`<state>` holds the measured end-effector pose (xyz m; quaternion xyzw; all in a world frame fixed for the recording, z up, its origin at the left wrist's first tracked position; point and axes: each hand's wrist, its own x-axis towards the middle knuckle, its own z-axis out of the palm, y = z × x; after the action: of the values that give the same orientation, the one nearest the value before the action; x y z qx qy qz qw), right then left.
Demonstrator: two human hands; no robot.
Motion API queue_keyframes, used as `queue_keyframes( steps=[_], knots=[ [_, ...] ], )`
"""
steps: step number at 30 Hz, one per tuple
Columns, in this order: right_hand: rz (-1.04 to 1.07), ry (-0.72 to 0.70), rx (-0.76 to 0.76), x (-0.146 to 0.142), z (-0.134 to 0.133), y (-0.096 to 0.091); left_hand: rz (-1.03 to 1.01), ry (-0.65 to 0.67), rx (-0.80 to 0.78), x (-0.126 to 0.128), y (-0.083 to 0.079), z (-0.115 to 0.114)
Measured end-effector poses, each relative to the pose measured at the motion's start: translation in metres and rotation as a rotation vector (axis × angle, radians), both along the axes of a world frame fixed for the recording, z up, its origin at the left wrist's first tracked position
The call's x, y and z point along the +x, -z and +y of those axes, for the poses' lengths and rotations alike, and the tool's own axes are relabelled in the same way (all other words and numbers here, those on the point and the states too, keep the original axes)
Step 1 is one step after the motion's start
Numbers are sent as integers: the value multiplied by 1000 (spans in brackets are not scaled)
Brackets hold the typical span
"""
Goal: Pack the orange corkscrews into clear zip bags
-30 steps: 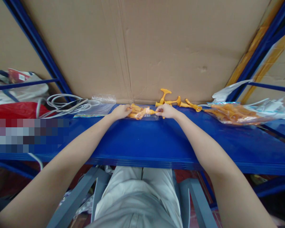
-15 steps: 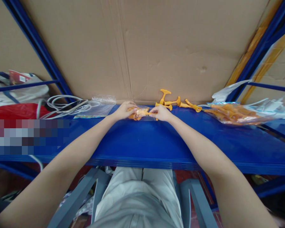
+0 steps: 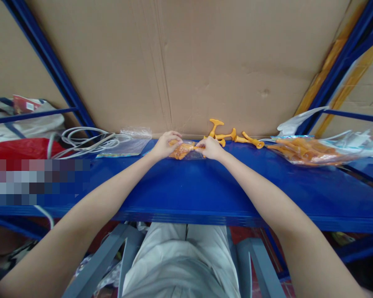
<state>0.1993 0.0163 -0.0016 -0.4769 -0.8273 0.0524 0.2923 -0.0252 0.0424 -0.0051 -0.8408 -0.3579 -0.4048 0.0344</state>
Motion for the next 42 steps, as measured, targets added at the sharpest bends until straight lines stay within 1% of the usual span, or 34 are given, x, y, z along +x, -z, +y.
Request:
queue_keyframes(
  steps=[3, 5, 9, 12, 16, 22, 26, 27, 29, 31, 34, 36, 37, 39, 42],
  knots=[
    [58, -29, -58, -6, 0, -5, -16, -26, -4, -2, -2, -2],
    [55, -49, -105, -12, 3, -8, -16, -28, -6, -2, -2, -3],
    [4, -72, -102, -22, 16, -13, -31, -4, 9, 0, -2, -4],
    [31, -127, -116, -29, 24, -10, -40, 25, 22, -1, -3, -3],
    [102, -115, -158, -39, 29, -2, -54, 45, 28, -4, -4, -2],
    [112, -108, -185, -46, 24, 3, -69, 54, 24, -1, -1, -3],
    [148, -97, -246, -47, 19, 4, -72, 52, 5, 1, -4, -4],
    [184, -89, -265, -47, 19, 5, -88, 24, -3, 0, -5, -4],
    [307, -75, -304, -50, 17, 6, -138, -76, -45, -3, -8, -2],
    [462, -69, -353, -53, 15, 7, -195, -233, -135, -9, -8, 1],
    [653, -70, -435, -57, 9, 6, -255, -512, -314, -18, -4, 8],
    [736, -68, -488, -58, 5, 6, -267, -638, -408, -24, 1, 13],
    [773, -61, -508, -58, 4, 7, -260, -663, -452, -27, 3, 15],
    [855, -32, -532, -59, 3, 8, -234, -661, -524, -31, 5, 20],
    [970, 21, -570, -60, 2, 9, -192, -639, -562, -35, 5, 23]
  ],
)
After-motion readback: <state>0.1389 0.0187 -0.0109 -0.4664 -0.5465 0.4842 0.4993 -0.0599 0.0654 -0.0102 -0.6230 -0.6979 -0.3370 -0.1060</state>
